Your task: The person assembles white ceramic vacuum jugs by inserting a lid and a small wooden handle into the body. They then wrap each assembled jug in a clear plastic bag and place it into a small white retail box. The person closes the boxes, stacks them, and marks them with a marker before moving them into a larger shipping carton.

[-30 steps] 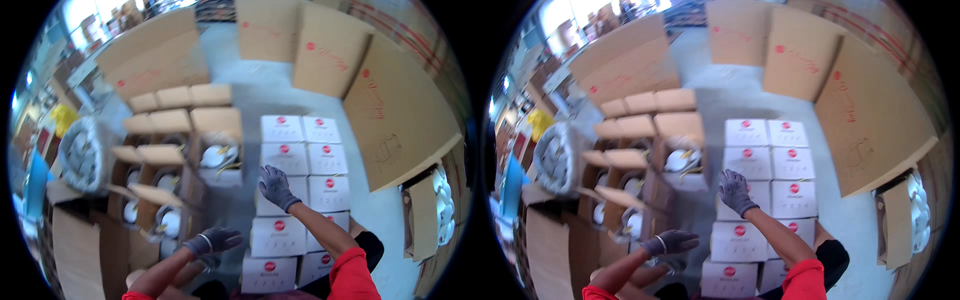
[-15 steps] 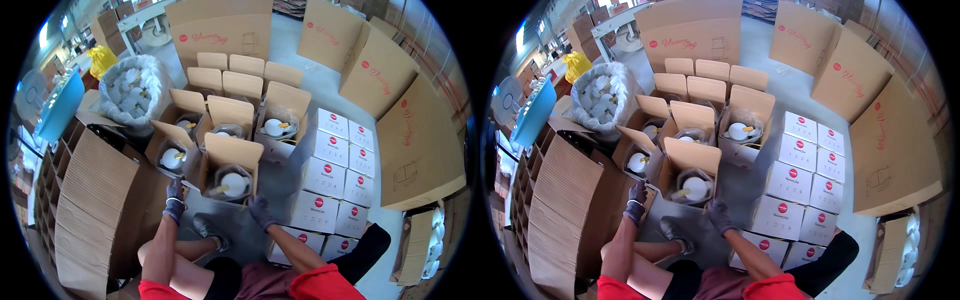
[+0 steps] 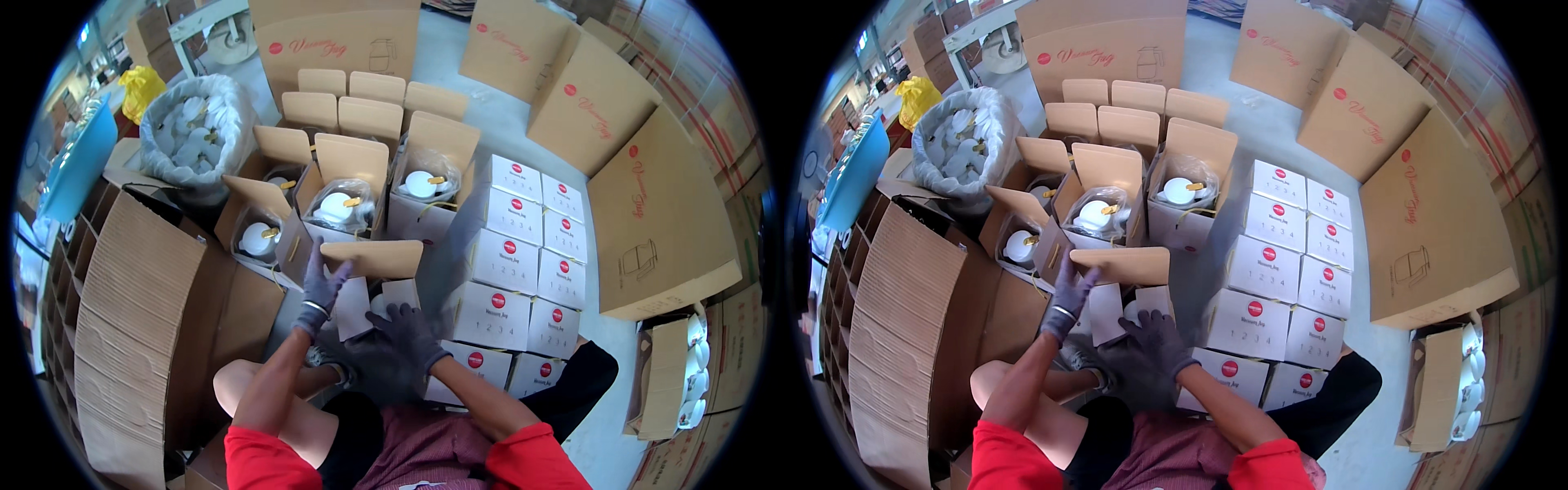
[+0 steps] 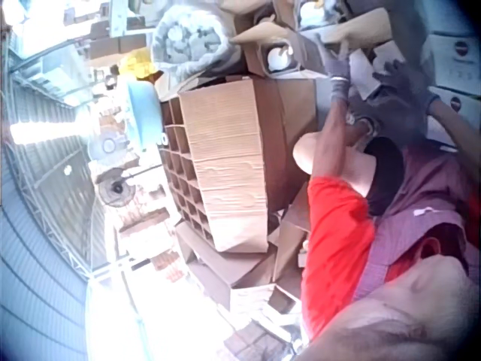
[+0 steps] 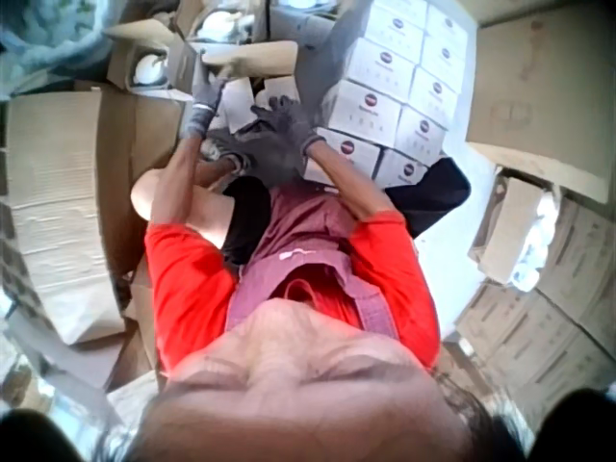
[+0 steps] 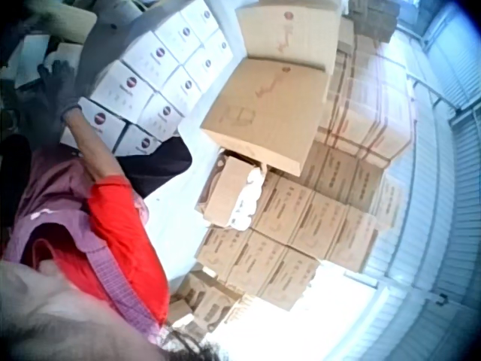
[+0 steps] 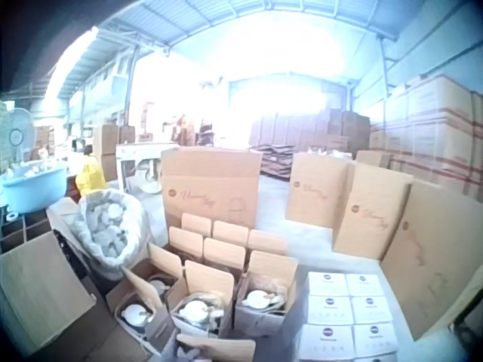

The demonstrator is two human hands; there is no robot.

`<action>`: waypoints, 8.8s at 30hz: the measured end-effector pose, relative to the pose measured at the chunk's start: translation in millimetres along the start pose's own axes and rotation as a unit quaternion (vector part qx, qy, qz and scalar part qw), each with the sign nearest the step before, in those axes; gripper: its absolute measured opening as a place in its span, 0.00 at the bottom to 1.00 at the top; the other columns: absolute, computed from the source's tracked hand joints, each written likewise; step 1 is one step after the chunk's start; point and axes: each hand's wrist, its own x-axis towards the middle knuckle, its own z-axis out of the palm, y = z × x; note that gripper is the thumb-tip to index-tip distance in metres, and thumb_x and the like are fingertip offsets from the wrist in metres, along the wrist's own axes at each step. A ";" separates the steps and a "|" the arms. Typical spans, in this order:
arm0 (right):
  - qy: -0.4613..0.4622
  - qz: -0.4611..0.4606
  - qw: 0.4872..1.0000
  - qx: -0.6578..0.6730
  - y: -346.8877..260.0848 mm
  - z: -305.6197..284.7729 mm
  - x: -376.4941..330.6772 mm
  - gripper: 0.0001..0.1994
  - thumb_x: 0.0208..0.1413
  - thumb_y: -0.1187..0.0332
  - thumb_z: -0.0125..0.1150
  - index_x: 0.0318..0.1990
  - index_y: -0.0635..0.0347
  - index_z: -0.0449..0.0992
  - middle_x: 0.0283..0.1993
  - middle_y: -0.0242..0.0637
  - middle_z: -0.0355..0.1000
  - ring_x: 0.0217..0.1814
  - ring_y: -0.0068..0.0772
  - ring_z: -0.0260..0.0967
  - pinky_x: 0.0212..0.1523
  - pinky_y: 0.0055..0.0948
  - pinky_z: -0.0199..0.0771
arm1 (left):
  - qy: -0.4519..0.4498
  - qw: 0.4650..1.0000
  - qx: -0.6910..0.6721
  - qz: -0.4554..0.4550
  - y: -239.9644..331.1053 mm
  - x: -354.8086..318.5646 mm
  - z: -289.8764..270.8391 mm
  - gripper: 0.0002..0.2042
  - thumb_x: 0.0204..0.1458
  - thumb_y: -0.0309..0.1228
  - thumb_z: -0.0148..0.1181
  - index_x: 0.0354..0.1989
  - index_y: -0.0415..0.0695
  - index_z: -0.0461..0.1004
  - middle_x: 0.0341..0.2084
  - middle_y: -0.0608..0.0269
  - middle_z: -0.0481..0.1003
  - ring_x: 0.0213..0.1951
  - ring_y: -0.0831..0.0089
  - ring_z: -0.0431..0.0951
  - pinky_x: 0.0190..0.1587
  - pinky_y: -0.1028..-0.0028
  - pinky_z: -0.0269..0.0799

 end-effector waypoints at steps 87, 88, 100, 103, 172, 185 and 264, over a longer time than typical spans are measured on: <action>0.002 0.103 0.995 0.006 61.7 15.8 4.0 0.19 0.56 0.63 0.53 0.56 0.50 0.72 0.49 0.43 0.69 0.47 0.43 0.71 0.47 0.42 0.70 | -0.152 0.983 -0.106 0.005 99.6 37.2 24.9 0.34 0.58 0.44 0.57 0.68 0.39 0.54 0.59 0.45 0.65 0.59 0.58 0.67 0.59 0.66 0.63; 0.026 0.111 0.989 0.098 64.0 12.5 0.1 0.19 0.56 0.63 0.54 0.55 0.52 0.73 0.51 0.44 0.69 0.48 0.43 0.71 0.48 0.41 0.70 | -0.273 0.936 -0.118 -0.186 73.1 35.8 10.8 0.34 0.57 0.45 0.57 0.67 0.39 0.55 0.58 0.44 0.66 0.59 0.59 0.67 0.59 0.68 0.63; 0.197 0.082 0.951 0.222 89.3 18.1 -62.6 0.24 0.56 0.56 0.60 0.58 0.56 0.69 0.38 0.44 0.69 0.38 0.40 0.71 0.39 0.36 0.73 | -0.436 0.846 0.285 -0.112 11.0 -40.2 31.7 0.51 0.47 0.53 0.63 0.72 0.43 0.38 0.57 0.25 0.59 0.59 0.39 0.65 0.59 0.54 0.63; 0.117 0.094 0.988 -0.027 89.7 24.7 -64.6 0.26 0.56 0.50 0.58 0.58 0.53 0.70 0.34 0.39 0.69 0.35 0.36 0.71 0.35 0.34 0.71 | -0.453 0.810 0.348 -0.132 15.2 -36.6 41.9 0.50 0.48 0.55 0.61 0.72 0.45 0.37 0.57 0.29 0.59 0.56 0.40 0.68 0.55 0.53 0.67; 0.307 0.287 0.895 0.152 144.6 1.7 -10.3 0.22 0.51 0.70 0.64 0.55 0.59 0.72 0.35 0.37 0.70 0.32 0.31 0.70 0.38 0.37 0.71 | -0.506 0.827 0.240 0.047 -30.0 128.1 143.7 0.49 0.45 0.58 0.64 0.71 0.53 0.45 0.63 0.25 0.48 0.60 0.33 0.63 0.61 0.54 0.63; 0.127 0.203 0.969 -0.061 136.7 -14.9 -27.5 0.18 0.56 0.56 0.57 0.47 0.57 0.75 0.32 0.34 0.69 0.34 0.32 0.69 0.36 0.36 0.66 | -0.408 0.855 0.322 0.004 -33.5 80.6 155.6 0.30 0.61 0.48 0.39 0.72 0.61 0.43 0.61 0.33 0.57 0.56 0.36 0.67 0.60 0.48 0.61; 0.230 0.224 0.812 0.488 318.6 -20.6 85.5 0.14 0.58 0.73 0.52 0.52 0.63 0.73 0.54 0.38 0.71 0.51 0.34 0.69 0.56 0.35 0.70 | -0.331 0.932 -0.147 0.032 4.1 255.9 216.1 0.22 0.60 0.41 0.54 0.60 0.43 0.69 0.30 0.63 0.72 0.34 0.76 0.71 0.40 0.78 0.69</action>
